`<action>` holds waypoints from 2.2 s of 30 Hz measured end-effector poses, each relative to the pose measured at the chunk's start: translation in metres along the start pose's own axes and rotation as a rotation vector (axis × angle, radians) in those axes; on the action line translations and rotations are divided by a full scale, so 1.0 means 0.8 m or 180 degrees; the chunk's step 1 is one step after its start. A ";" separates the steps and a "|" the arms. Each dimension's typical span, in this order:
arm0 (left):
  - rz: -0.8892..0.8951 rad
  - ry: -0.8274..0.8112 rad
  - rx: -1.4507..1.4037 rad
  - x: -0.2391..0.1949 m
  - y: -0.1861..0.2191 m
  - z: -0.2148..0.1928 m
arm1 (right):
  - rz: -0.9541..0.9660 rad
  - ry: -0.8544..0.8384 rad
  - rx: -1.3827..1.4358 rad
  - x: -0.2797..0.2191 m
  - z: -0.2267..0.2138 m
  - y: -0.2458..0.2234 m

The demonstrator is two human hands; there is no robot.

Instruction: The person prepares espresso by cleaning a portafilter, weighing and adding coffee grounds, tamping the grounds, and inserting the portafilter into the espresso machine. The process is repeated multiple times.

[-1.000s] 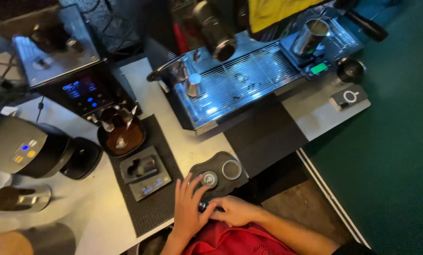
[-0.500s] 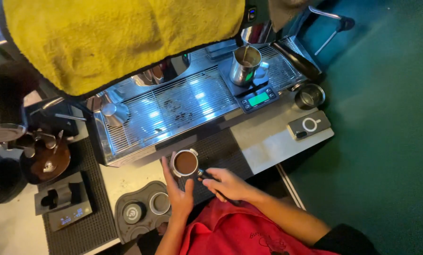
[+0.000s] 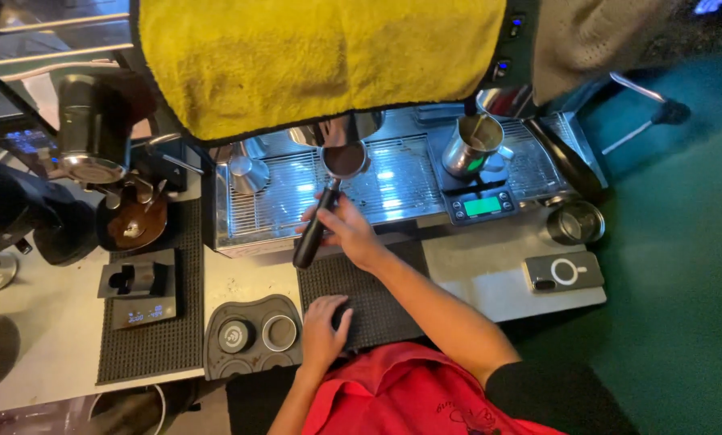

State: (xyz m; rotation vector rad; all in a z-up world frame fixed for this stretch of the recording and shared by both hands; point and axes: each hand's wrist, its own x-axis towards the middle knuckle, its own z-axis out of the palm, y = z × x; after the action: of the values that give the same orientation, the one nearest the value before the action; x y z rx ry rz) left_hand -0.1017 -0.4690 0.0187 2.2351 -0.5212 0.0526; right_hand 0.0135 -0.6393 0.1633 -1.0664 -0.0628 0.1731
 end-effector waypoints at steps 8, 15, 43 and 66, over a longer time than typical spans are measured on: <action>0.0355 0.0025 0.0725 0.025 -0.016 0.012 | -0.0858 0.0681 0.0709 0.116 0.065 -0.007; 0.0342 0.0034 0.0711 0.026 -0.018 0.007 | -0.0398 0.0645 0.1629 0.019 0.057 -0.087; 0.0331 -0.0103 0.0781 0.014 -0.046 0.022 | 0.0718 0.1242 -0.1830 -0.157 -0.131 0.160; -0.0499 -0.0170 0.0445 0.064 0.169 0.205 | 0.0500 0.1104 -0.3557 -0.292 -0.363 0.048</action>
State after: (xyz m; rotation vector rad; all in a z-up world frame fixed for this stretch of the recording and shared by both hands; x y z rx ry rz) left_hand -0.1286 -0.6855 0.0181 2.4129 -0.3792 -0.0535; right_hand -0.1813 -0.9125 -0.0029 -2.2045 0.2717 0.0823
